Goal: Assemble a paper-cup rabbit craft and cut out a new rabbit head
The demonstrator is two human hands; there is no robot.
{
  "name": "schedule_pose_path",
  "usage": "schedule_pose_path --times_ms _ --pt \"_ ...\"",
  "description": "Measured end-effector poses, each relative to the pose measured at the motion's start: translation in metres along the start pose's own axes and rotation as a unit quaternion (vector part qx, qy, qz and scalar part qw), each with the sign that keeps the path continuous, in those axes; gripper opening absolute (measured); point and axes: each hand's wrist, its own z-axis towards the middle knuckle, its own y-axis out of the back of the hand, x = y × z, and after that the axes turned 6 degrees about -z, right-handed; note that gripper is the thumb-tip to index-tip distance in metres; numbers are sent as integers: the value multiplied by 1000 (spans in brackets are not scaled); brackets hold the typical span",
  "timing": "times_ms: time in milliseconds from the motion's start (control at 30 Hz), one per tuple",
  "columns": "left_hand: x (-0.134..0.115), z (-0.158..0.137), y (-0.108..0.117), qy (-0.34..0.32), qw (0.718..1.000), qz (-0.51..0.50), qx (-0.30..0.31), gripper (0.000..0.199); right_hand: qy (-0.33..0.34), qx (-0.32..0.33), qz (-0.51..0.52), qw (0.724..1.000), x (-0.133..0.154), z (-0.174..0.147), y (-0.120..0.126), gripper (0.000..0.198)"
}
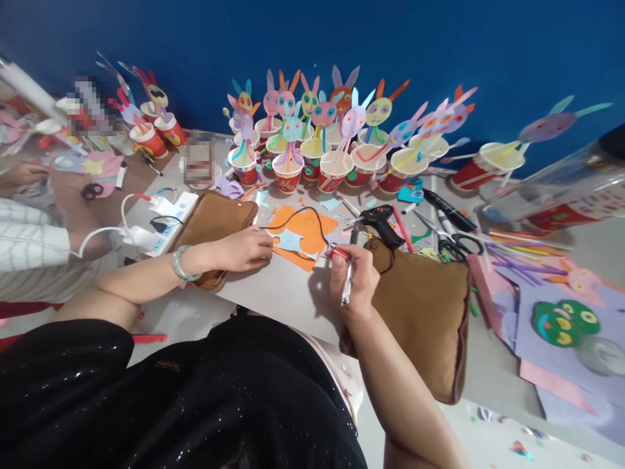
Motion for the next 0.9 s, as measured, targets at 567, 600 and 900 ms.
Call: schedule_pose_path --times_ms 567,600,900 --pt "-9 74 0 101 992 70 -20 25 -114 -97 136 979 3 26 2 29" --pt "-3 76 -4 109 992 57 -19 24 -112 -103 145 978 3 27 2 29" --pt "5 80 10 86 991 -85 50 15 -117 -113 162 973 7 31 5 26"
